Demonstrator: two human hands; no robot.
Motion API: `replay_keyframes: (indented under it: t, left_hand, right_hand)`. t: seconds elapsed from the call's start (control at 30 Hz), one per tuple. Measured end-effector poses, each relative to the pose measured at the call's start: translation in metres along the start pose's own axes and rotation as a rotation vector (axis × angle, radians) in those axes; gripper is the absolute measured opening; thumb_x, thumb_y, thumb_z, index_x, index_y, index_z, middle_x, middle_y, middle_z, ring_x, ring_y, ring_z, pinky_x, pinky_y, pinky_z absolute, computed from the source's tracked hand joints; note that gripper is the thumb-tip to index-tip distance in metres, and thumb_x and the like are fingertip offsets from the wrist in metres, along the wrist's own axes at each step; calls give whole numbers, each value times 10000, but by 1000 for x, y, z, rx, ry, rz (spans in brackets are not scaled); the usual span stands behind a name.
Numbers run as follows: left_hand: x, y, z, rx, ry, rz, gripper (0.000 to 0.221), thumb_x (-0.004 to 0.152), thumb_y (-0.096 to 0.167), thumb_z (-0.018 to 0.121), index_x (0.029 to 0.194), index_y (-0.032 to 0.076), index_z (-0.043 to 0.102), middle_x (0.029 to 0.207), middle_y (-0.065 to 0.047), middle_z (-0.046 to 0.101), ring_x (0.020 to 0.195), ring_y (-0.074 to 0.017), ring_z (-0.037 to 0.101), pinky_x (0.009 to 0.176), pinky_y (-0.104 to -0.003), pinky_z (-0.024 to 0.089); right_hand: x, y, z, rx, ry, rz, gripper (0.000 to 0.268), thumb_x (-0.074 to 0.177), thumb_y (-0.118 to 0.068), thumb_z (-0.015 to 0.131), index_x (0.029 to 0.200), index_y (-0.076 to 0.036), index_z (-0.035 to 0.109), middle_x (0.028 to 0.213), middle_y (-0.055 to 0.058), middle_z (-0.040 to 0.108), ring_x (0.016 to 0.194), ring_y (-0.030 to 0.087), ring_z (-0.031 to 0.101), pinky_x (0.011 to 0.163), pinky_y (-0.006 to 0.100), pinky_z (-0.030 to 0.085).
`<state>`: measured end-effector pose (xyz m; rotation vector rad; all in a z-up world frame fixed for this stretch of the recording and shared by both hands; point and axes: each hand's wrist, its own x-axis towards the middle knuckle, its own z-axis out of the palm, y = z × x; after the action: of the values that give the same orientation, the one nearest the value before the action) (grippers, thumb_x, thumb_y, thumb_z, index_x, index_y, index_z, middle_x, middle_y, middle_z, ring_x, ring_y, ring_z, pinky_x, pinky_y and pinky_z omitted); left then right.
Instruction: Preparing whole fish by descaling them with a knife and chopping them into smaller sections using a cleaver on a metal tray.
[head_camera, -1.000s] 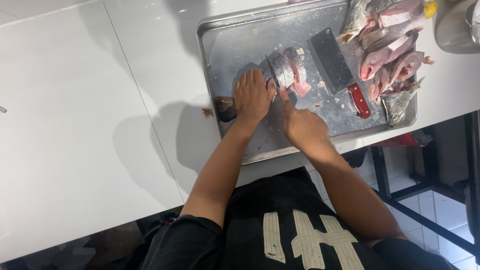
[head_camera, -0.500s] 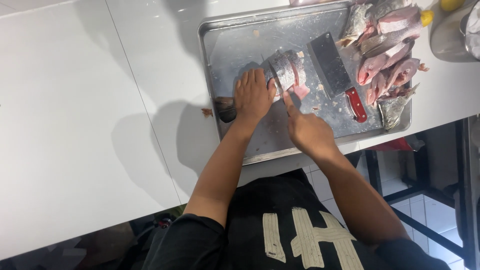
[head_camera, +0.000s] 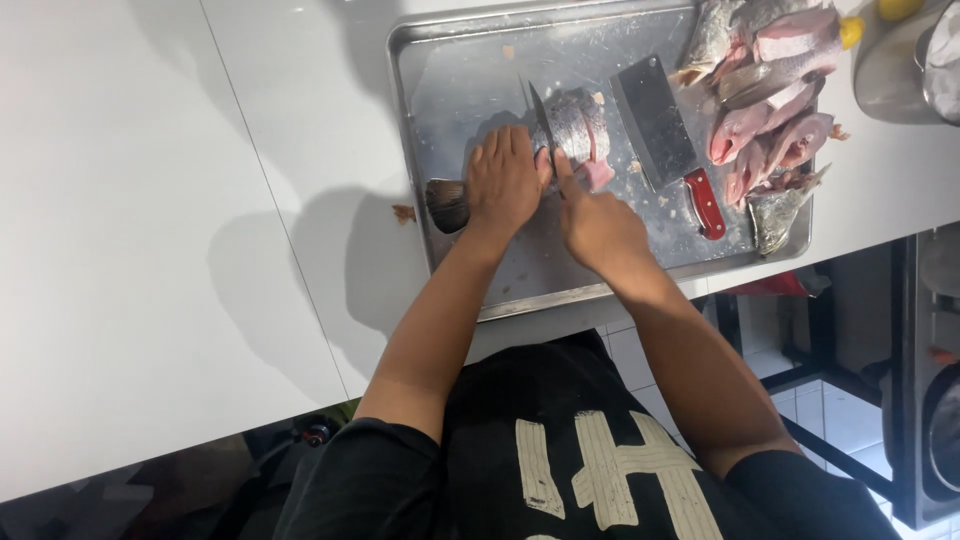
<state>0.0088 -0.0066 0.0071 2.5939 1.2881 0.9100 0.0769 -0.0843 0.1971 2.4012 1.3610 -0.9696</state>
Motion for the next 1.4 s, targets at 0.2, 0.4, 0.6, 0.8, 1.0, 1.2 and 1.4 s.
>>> replay_keyframes:
  t: [0.2,0.4,0.6,0.8,1.0,1.2,1.4]
  left_hand:
    - [-11,6,-2,-22,-1,-2,313,884,393,583,916,82,576,758,-25,429,683,-210,483,614,-371,389]
    - [0,2,0,-32,42,50,339,853,412,604,909,81,558,768,-39,435,704,-226,499,630,-364,397]
    - [-5,0,5,-53,1,45,300,833,374,635,880,92,542,758,-40,427,685,-235,490,630,-359,389]
    - [-4,7,6,-113,-2,27,331,824,380,650,886,68,560,757,-65,458,707,-267,517,639,-389,398]
    - [-27,19,6,-164,-50,21,339,811,386,655,905,77,556,791,-84,480,770,-290,550,687,-397,431]
    - [-20,18,6,-171,-70,41,355,785,386,697,942,98,560,812,-64,485,788,-275,555,708,-398,448]
    - [-14,6,14,-104,-31,65,367,786,397,711,934,103,548,822,-69,475,799,-275,549,707,-380,440]
  right_hand:
    - [-26,19,1,7,-107,-6,596,1009,-225,390,1604,-245,356,1170,349,679,1105,518,660,924,593,541]
    - [-6,30,-19,-47,-102,-73,593,988,-239,409,1580,-258,404,1196,318,679,1070,500,676,886,602,551]
    - [-3,10,-37,-75,-125,-59,568,993,-251,418,1559,-220,446,1249,294,664,1139,463,654,939,560,540]
    - [1,15,-40,-143,-141,-60,596,996,-256,424,1590,-240,378,1321,269,637,1201,468,620,983,578,518]
    - [-4,23,-34,-53,-178,-47,525,1001,-206,412,1515,-132,497,1305,304,639,1223,470,608,1019,573,502]
    - [-19,17,-46,-6,-206,-43,543,1014,-205,395,1546,-104,438,1366,322,588,1279,491,556,1070,602,455]
    - [-13,17,-38,-42,-184,-63,589,1014,-257,386,1599,-196,353,1356,280,608,1256,460,577,1054,569,474]
